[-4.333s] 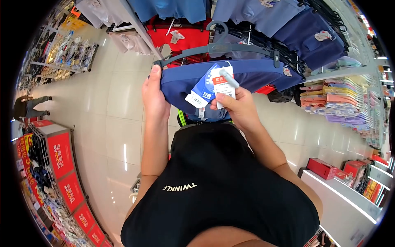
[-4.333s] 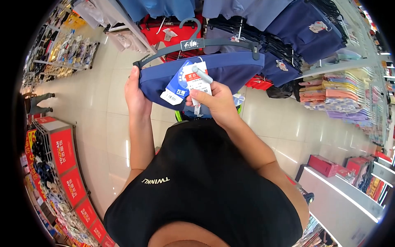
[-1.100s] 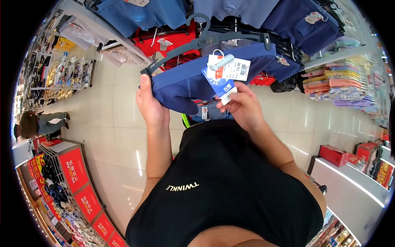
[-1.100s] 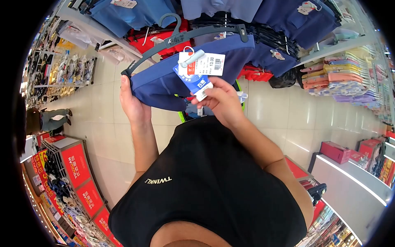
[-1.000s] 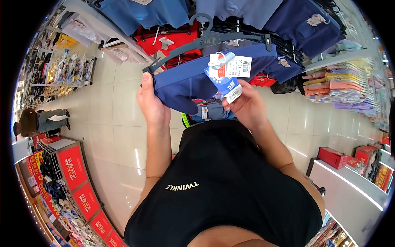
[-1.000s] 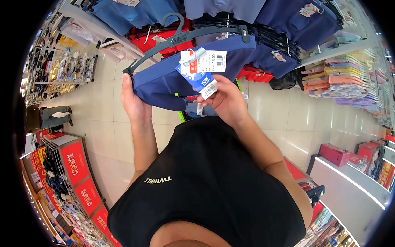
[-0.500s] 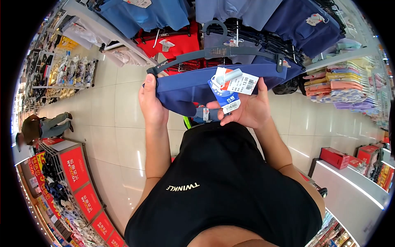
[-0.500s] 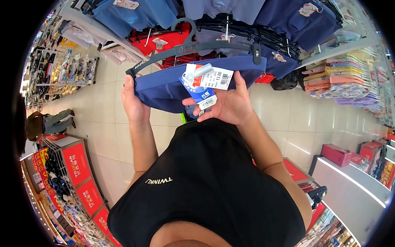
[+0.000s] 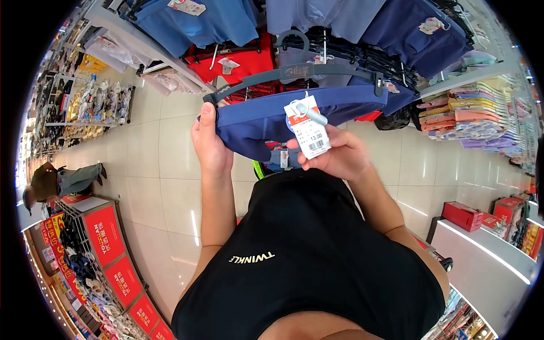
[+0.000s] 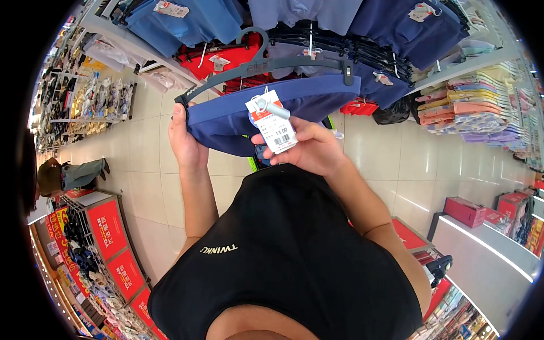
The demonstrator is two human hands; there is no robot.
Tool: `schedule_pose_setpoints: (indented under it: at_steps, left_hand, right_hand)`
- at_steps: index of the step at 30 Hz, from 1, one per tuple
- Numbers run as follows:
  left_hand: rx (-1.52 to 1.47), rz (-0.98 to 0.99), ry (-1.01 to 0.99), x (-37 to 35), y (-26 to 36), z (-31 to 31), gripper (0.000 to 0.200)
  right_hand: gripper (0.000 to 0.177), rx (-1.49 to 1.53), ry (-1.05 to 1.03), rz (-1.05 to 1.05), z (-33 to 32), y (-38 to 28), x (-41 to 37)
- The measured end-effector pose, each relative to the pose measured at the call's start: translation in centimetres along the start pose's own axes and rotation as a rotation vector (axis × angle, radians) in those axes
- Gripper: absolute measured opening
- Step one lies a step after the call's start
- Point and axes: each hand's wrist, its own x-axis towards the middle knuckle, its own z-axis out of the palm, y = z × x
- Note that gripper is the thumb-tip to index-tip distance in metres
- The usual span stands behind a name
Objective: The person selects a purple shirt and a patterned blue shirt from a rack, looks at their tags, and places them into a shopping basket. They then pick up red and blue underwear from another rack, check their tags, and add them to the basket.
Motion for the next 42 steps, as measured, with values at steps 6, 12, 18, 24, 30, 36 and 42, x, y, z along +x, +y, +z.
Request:
schedule_pose_setpoints:
  at_steps: [6, 12, 18, 24, 30, 36, 42]
  left_hand:
    - [-0.007, -0.007, 0.01, 0.2, -0.3, -0.3, 0.035]
    - [-0.054, 0.054, 0.001, 0.4, 1.3, -0.9, 0.034]
    - [-0.14, 0.019, -0.045, 1.2, 1.3, -1.1, 0.037]
    - [-0.255, 0.048, 0.036, 3.3, 3.7, -0.7, 0.042]
    - [-0.229, 0.069, 0.046, 4.1, 3.2, -2.8, 0.045]
    - [-0.217, 0.073, 0.08, 3.8, 2.4, -3.7, 0.045]
    - [-0.253, 0.063, 0.088, 3.6, 2.6, -4.0, 0.045]
  right_hand:
    - [0.053, -0.231, 0.278, -0.055, 0.1, 0.2, 0.2]
    - [0.024, -1.133, 0.785, -0.859, -3.4, -3.7, -3.4]
    - [0.061, -1.094, 0.558, -0.787, -2.8, -6.5, -4.0]
    - [0.052, -1.153, 0.527, -0.14, -2.5, -2.8, -0.8]
    - [0.052, -0.919, 0.536, -0.116, -3.8, -0.5, -0.1]
    - [0.04, -0.719, 0.628, -0.129, -3.3, -0.3, -0.2]
    - [0.04, -0.884, 0.61, -0.11, -4.9, -0.8, -1.3]
